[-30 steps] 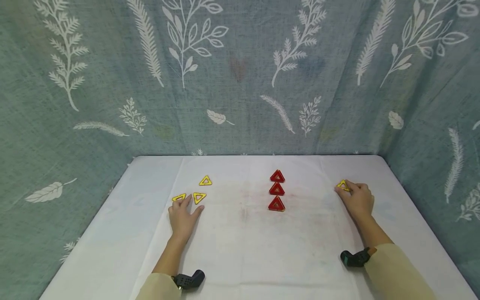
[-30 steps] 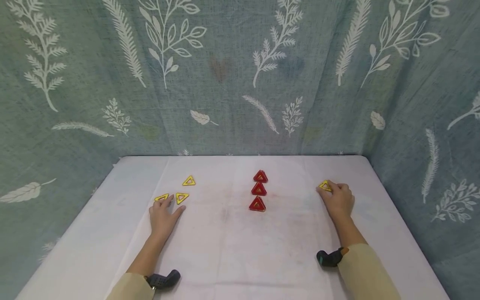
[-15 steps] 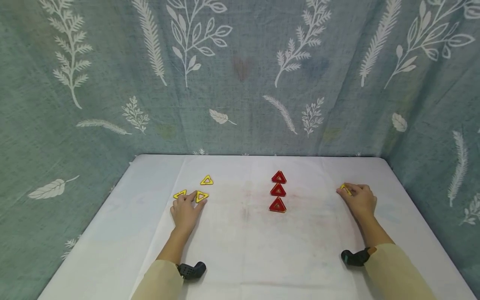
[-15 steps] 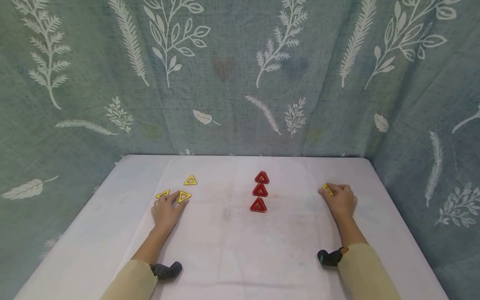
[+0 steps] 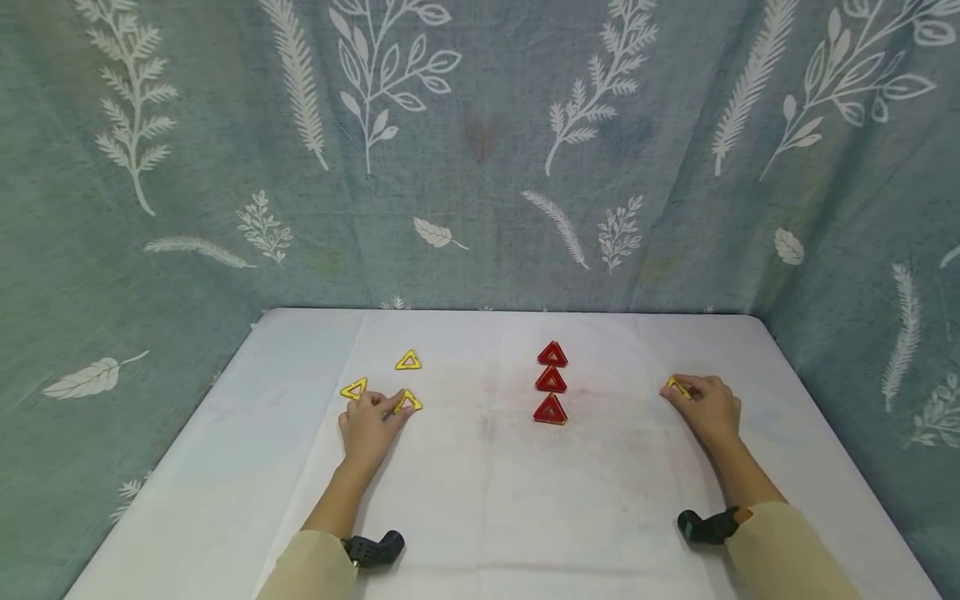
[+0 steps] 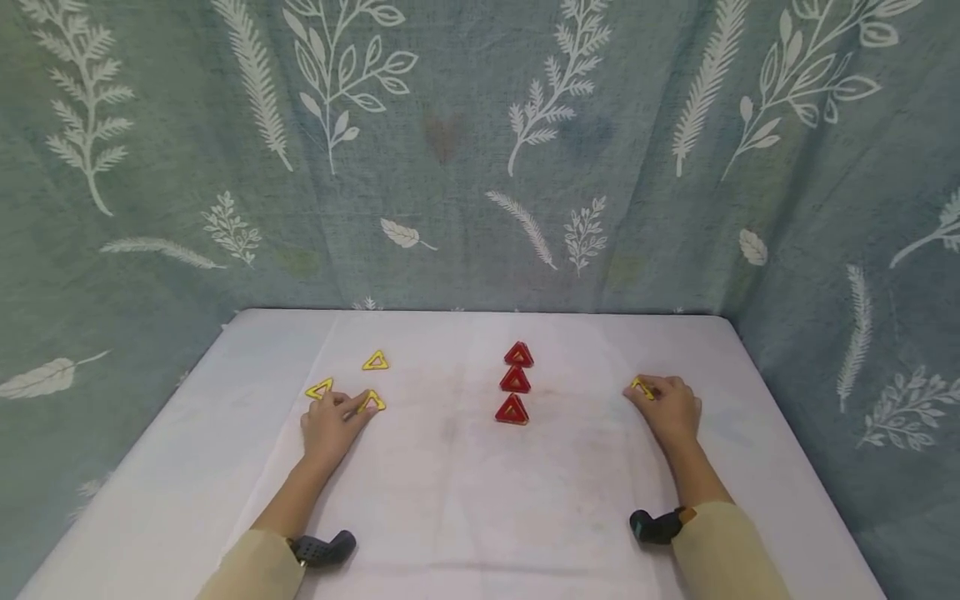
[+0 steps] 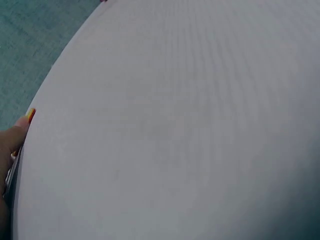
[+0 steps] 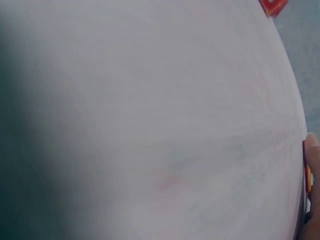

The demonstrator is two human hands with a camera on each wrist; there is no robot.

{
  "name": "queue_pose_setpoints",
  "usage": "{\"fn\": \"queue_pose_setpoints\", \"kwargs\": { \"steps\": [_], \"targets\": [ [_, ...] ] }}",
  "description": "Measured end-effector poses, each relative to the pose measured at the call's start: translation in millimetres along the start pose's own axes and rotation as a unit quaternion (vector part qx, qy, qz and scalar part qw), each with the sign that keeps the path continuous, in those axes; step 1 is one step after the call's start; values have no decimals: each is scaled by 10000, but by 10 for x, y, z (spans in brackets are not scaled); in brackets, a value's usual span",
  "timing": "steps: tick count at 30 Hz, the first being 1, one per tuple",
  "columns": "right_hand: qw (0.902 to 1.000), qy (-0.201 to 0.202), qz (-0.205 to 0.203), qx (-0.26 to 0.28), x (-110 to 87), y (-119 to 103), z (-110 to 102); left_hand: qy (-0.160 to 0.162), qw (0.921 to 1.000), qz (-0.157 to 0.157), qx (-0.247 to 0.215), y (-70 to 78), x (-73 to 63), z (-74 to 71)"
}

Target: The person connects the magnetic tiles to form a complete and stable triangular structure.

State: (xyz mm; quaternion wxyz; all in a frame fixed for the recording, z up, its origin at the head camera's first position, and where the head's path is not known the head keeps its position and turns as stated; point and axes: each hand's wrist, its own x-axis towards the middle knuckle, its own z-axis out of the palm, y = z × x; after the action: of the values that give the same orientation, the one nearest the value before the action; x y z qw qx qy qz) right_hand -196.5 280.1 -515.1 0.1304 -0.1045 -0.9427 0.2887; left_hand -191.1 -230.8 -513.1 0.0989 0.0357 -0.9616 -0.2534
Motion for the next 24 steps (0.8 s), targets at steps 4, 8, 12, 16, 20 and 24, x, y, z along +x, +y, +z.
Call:
{"fn": "queue_pose_setpoints", "kwargs": {
  "steps": [4, 8, 12, 16, 20, 24],
  "targets": [
    [9997, -80, -175, 130, -84, -39, 23, -147, 9994, 274, -116, -47, -36, -25],
    [9994, -152, -268, 167, -142, -54, -6, -241, 9979, 565, -221, -6, -71, -26],
    [9990, -163, -391, 148, -178, -70, -23, -287, 9964, 737, -297, 56, -111, -25],
    [9979, -141, -599, 180, -228, -85, -14, -291, 9954, 857, -307, 93, -139, -22],
    [9958, -207, -837, 317, -322, -103, 7, -337, 9941, 959, -367, 102, -177, -16],
    [9950, -209, -897, 380, -422, -132, 31, -417, 9916, 1104, -538, 132, -211, -2]
  ]
}}
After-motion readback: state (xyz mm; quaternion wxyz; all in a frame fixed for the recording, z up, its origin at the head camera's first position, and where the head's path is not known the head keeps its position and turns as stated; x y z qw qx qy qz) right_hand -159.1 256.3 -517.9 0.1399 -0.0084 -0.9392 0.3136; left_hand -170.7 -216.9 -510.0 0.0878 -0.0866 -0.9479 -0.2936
